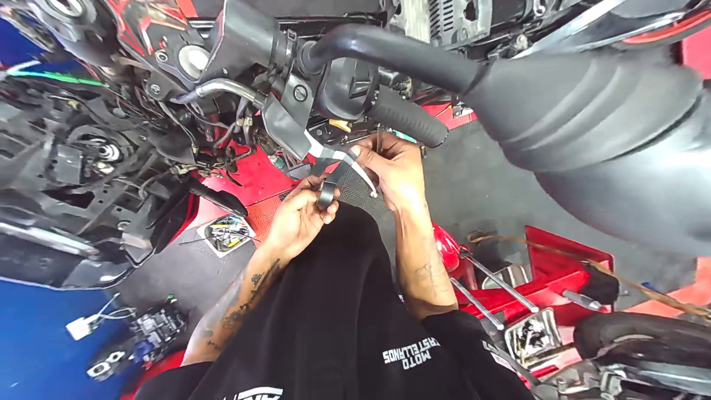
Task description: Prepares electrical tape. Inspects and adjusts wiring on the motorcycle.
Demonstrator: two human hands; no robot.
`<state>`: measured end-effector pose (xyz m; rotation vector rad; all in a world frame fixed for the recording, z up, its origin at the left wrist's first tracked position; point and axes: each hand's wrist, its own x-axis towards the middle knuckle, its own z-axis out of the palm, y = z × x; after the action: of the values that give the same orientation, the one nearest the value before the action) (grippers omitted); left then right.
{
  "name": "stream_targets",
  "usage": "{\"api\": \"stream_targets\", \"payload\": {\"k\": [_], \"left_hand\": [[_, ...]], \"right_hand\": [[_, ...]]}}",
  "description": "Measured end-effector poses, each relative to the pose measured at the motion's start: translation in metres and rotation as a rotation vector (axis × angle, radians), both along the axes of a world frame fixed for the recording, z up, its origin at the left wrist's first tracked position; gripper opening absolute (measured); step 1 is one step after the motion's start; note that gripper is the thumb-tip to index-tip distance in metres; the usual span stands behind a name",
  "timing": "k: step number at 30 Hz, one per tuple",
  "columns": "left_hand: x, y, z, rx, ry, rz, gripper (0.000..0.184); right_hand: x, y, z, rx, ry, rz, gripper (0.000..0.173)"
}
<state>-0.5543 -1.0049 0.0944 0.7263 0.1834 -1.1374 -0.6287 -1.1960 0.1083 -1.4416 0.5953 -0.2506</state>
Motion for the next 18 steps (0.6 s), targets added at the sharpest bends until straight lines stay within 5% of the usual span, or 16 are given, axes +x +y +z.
{"api": "stream_targets", "payload": {"k": [6, 12, 18], "left_hand": [[0.001, 0.001, 0.000, -0.020, -0.004, 0.003, 0.028], [0.000, 0.001, 0.002, 0.019, -0.041, -0.015, 0.028], [0.002, 0.001, 0.002, 0.034, -0.065, -0.026, 0.029]], "right_hand": [[-0.016, 0.013, 0.008, -0.404, -0.104, -0.161, 0.013], [-0.010, 0.021, 0.008, -0.799, -0.179, 0.016, 0.028], [-0.001, 0.002, 0.011, -0.682, -0.169, 0.186, 0.028]]}}
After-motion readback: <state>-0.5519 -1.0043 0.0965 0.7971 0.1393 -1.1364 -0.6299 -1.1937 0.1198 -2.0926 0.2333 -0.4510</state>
